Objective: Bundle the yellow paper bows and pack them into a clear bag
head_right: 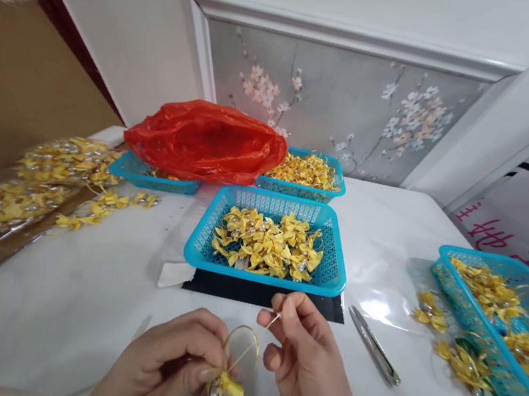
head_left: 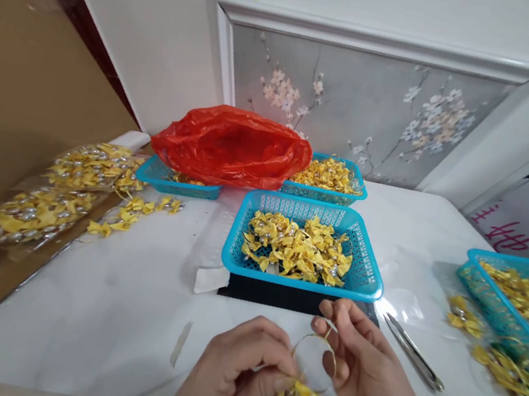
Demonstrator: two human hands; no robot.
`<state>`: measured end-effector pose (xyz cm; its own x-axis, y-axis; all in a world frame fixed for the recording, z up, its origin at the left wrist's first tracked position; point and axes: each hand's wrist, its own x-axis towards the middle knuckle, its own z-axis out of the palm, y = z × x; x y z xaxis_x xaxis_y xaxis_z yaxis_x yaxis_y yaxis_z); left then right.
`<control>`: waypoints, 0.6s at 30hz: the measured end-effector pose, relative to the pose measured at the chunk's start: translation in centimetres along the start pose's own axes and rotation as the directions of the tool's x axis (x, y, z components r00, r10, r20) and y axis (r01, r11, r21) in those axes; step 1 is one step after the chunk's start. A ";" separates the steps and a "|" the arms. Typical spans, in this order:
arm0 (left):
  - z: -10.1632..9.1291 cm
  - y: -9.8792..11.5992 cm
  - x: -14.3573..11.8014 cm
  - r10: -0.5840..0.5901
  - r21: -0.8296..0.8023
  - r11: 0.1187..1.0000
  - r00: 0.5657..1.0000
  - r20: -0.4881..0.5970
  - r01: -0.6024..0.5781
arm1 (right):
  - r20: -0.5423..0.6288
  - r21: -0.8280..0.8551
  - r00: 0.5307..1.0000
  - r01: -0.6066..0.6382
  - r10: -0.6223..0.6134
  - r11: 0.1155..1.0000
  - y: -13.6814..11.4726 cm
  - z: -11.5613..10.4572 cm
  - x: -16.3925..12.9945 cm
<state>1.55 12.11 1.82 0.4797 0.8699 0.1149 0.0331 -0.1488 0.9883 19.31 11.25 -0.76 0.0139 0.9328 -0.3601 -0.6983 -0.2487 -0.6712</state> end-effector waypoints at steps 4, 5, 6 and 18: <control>0.4 -0.6 -0.4 -0.204 -0.191 0.962 0.978 -0.036 0.193 | -0.026 0.053 0.999 0.027 -0.026 0.998 0.1 -0.2 -0.2; 0.5 -0.7 -0.4 -0.213 -0.200 0.959 0.976 -0.043 0.200 | -0.019 0.054 0.999 0.047 -0.046 0.997 0.2 -0.2 -0.2; 0.5 -0.7 -0.5 -0.216 -0.206 0.958 0.975 -0.052 0.201 | -0.012 0.046 0.997 0.073 -0.072 0.996 0.2 -0.1 -0.1; -0.3 -0.2 -0.2 -0.390 -0.293 0.902 0.890 -0.238 0.317 | 0.234 -0.670 0.798 0.547 -0.556 0.503 1.3 -1.7 -2.3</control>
<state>1.19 12.13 1.62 0.2050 0.9438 -0.2591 -0.0754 0.2792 0.9573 19.59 8.34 -1.90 0.2321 0.9433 0.2373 0.1358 0.2102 -0.9682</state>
